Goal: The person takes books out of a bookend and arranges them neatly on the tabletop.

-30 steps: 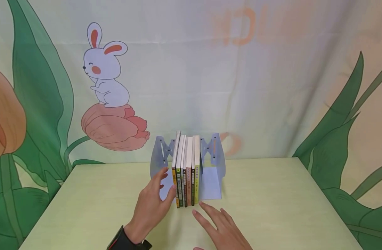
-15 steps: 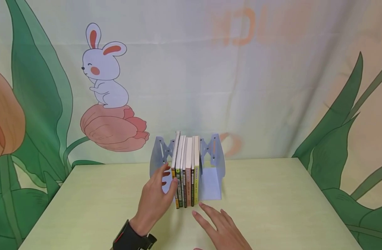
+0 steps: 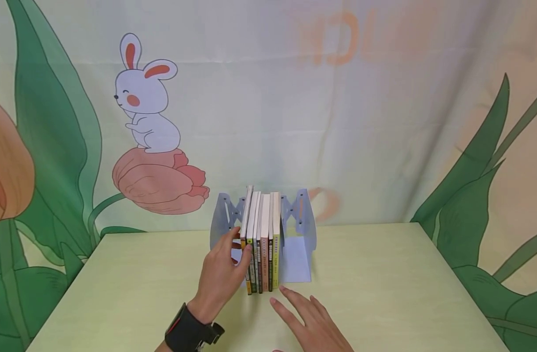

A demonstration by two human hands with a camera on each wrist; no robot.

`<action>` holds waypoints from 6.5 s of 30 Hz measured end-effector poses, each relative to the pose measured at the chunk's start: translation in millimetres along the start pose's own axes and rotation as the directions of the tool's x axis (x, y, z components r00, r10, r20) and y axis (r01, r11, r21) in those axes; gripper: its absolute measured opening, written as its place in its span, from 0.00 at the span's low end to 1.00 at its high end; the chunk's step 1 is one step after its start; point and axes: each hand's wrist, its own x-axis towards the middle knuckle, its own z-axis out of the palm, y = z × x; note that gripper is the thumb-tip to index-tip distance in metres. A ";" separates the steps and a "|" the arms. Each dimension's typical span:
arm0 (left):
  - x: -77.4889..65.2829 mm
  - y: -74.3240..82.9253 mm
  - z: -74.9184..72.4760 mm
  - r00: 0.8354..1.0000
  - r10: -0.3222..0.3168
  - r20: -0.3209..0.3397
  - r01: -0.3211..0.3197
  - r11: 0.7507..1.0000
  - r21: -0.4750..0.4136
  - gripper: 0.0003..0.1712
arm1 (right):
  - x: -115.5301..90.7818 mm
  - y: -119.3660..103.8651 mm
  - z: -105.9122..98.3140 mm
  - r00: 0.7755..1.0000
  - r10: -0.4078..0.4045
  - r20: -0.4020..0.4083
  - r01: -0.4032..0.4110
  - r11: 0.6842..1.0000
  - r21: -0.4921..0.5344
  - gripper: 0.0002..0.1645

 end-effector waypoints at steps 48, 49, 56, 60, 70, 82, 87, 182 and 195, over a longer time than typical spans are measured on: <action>9.9 -0.2 4.7 0.999 0.032 -0.027 -0.030 0.997 0.069 0.23 | -0.6 0.4 4.1 0.999 0.020 0.048 -0.021 1.000 0.017 0.45; 10.8 -0.1 4.8 0.999 0.032 -0.022 -0.030 0.997 0.073 0.23 | -0.4 0.7 4.1 0.999 0.019 0.047 -0.020 1.000 0.013 0.45; 17.3 -0.6 -0.7 0.995 0.027 0.092 -0.037 0.993 0.110 0.24 | 0.2 2.8 3.8 0.999 0.011 0.043 -0.011 1.000 0.009 0.48; 17.6 -1.4 -2.3 0.990 0.022 0.142 -0.041 0.990 0.134 0.25 | -0.4 4.5 4.7 0.999 -0.020 0.036 0.019 0.999 0.039 0.49; 17.1 -1.3 -0.9 0.986 0.006 0.166 -0.029 0.990 0.136 0.26 | -0.2 5.5 4.2 0.999 -0.018 0.043 0.016 0.999 0.042 0.52; 16.6 -0.1 2.1 0.992 0.008 0.129 -0.028 0.988 0.154 0.25 | 1.1 6.2 5.5 0.999 -0.014 0.030 0.013 1.000 0.022 0.51; 16.4 0.4 3.1 0.994 0.018 0.111 -0.034 0.988 0.150 0.24 | 1.7 6.8 6.0 0.999 -0.009 0.040 0.008 0.999 0.033 0.52; 48.1 24.2 -24.4 0.973 0.199 -0.115 -0.186 0.976 0.118 0.12 | 21.9 -7.0 -2.4 0.998 0.060 0.031 -0.061 0.998 0.020 0.47; 51.1 26.1 -27.9 0.960 0.237 -0.149 -0.217 0.967 0.137 0.11 | 24.3 -8.8 -3.5 0.999 0.028 0.016 -0.029 0.999 0.038 0.49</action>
